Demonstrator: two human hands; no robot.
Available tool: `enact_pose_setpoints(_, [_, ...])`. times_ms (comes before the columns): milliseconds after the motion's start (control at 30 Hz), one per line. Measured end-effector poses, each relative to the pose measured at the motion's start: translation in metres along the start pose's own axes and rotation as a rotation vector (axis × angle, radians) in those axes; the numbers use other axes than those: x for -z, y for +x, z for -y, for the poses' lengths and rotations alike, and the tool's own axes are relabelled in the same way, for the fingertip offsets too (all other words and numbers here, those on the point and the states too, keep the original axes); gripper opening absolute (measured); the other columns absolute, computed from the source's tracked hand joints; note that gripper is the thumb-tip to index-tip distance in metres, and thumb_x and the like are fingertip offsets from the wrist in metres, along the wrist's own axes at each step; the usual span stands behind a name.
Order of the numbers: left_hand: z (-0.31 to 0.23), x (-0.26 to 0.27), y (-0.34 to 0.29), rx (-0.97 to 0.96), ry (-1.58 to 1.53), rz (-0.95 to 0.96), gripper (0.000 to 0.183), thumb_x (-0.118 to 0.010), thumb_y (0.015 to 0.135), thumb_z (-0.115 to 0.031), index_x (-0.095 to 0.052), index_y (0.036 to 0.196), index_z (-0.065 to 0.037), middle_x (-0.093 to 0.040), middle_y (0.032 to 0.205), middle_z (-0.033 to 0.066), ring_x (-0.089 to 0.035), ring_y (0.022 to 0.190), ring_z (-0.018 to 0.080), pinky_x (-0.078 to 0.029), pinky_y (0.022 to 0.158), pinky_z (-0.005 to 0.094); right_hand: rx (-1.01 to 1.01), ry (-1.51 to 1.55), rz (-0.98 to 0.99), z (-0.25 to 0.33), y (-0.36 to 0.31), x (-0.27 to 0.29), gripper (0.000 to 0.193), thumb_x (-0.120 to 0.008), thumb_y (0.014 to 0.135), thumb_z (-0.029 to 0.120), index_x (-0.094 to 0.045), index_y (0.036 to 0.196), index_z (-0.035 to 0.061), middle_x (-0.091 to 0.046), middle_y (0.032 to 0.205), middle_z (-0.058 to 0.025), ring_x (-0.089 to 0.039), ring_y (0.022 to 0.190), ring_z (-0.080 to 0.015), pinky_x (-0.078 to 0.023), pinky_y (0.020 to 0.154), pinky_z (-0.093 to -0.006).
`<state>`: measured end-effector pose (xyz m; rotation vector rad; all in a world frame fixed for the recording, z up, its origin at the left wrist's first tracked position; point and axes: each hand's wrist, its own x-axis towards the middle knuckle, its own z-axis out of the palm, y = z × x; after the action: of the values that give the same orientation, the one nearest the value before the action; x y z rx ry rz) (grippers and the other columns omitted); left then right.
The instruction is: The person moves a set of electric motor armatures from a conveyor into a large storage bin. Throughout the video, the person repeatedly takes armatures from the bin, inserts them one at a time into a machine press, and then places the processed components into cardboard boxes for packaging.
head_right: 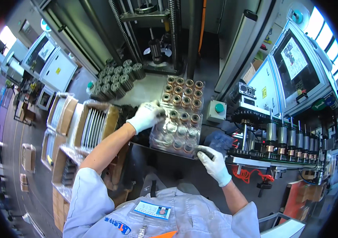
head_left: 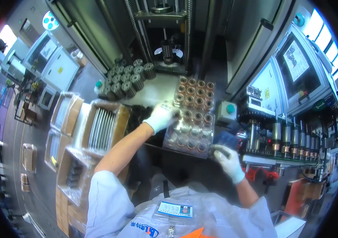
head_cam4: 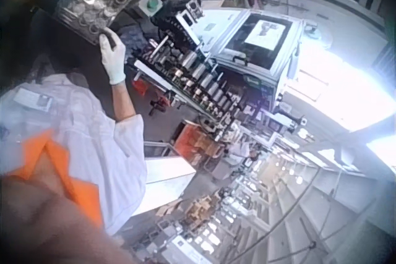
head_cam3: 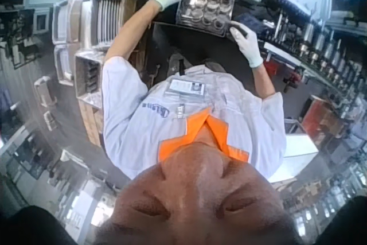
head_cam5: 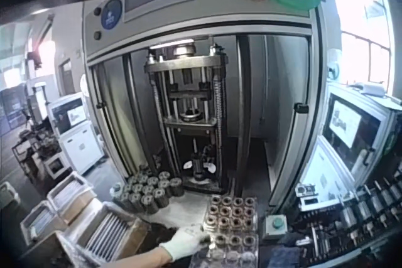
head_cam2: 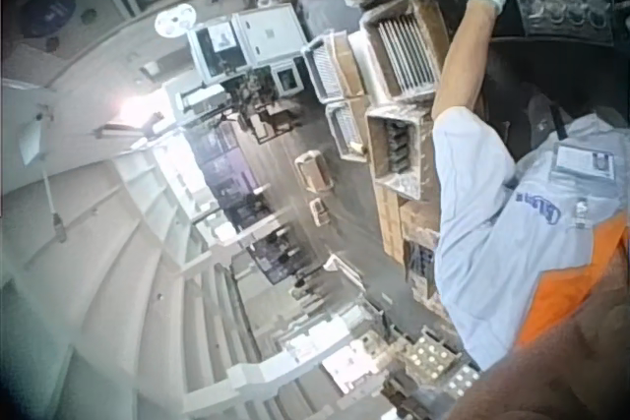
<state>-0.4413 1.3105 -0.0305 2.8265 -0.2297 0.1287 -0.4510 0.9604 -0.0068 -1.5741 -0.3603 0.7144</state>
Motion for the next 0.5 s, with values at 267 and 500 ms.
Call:
enact_pose_setpoints(267, [0.056,0.042,-0.01,0.03,-0.616,-0.228,0.022,-0.071,0.091,-0.017,-0.062,0.103,-0.001,-0.064,0.11,0.0169,-0.065,0.094,0.0275,-0.053,0.081,0.0358,0.468,-0.321,-0.074,0.072,0.268,-0.1,0.065,-0.07,0.089,0.018,-0.044,0.146,-0.0017,-0.061,0.133,-0.0186,-0.054,0.129,-0.0231,-0.042,0.108,-0.0341])
enact_pose_setpoints(500, [0.138,0.084,-0.053,0.524,-1.35,-0.243,0.022,-0.068,0.095,-0.01,-0.065,0.112,0.005,-0.069,0.097,0.0052,-0.065,0.086,0.0098,-0.055,0.08,0.025,0.348,-0.505,-0.436,0.104,0.462,-0.151,0.064,-0.082,0.078,0.026,-0.053,0.129,0.0017,-0.07,0.099,-0.0129,-0.069,0.087,-0.0239,-0.055,0.08,-0.0374])
